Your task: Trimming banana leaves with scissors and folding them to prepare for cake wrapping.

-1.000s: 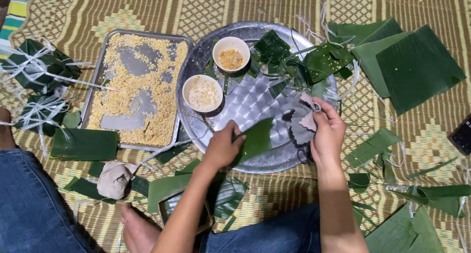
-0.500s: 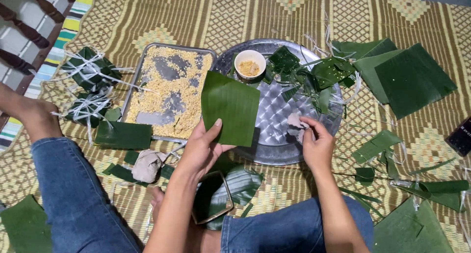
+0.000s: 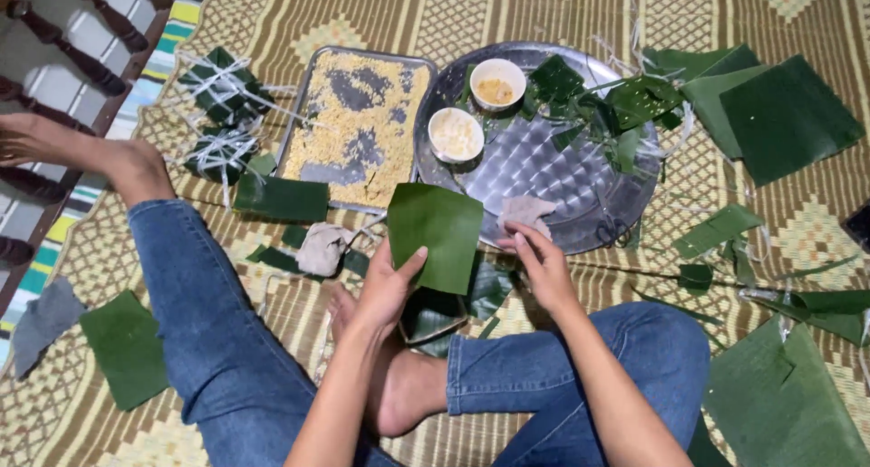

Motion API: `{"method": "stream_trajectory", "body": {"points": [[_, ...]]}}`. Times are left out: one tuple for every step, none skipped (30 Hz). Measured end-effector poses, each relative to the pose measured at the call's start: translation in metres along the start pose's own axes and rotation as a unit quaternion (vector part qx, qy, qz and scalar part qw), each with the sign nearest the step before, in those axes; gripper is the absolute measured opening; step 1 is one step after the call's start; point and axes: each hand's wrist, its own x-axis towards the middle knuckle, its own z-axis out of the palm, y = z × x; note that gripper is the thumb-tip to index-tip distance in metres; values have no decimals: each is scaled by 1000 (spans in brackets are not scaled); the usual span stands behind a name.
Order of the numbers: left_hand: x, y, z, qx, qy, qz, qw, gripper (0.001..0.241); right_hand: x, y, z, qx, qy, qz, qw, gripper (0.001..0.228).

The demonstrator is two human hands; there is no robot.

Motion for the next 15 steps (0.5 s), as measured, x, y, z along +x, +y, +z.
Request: {"method": "stream_trajectory", "body": {"points": [[-5,-9,-7,0,6,-5,1000,40,-9,2,13,1,-4,6,1000,38],[-11,-20,-13,-15,21,-6,1000,41,-19,4,25,57,-83,48,994,46],[-17,-30,-19,-30,36,-6,999,41,-29,6,36,113,-161,89,976,60],[-24,-35,-22,-31,39,-9,999,41,-34,6,44,112,-162,93,976,60],[-30,-40,-25,-2,38,-22,999,45,-38,6,51,70,-144,102,982,48],[-35,-44,-28,28,37,-35,998,48,-42,5,58,28,-125,112,985,37],[-41,-29,-25,27,39,-38,998,48,-43,7,56,27,-127,116,985,37],[-47,-14,-22,70,34,-39,996,65,-44,8,54,29,-132,151,979,35],[-53,2,-19,112,28,-39,993,82,-44,9,52,32,-137,187,972,33],[-38,-3,-32,110,31,-42,993,82,-47,12,50,31,-139,190,971,33],[-23,-9,-46,137,21,-14,990,71,-50,15,48,23,-140,198,970,39],[-7,-13,-60,165,12,13,986,60,-51,17,48,17,-143,205,968,46],[-1,-10,-64,164,15,11,986,60,-53,12,52,17,-145,208,967,46],[5,-8,-67,291,5,8,957,52,-55,6,56,7,-136,213,967,62],[11,-6,-70,413,-7,5,911,46,-57,1,59,-4,-127,218,967,79]]}}
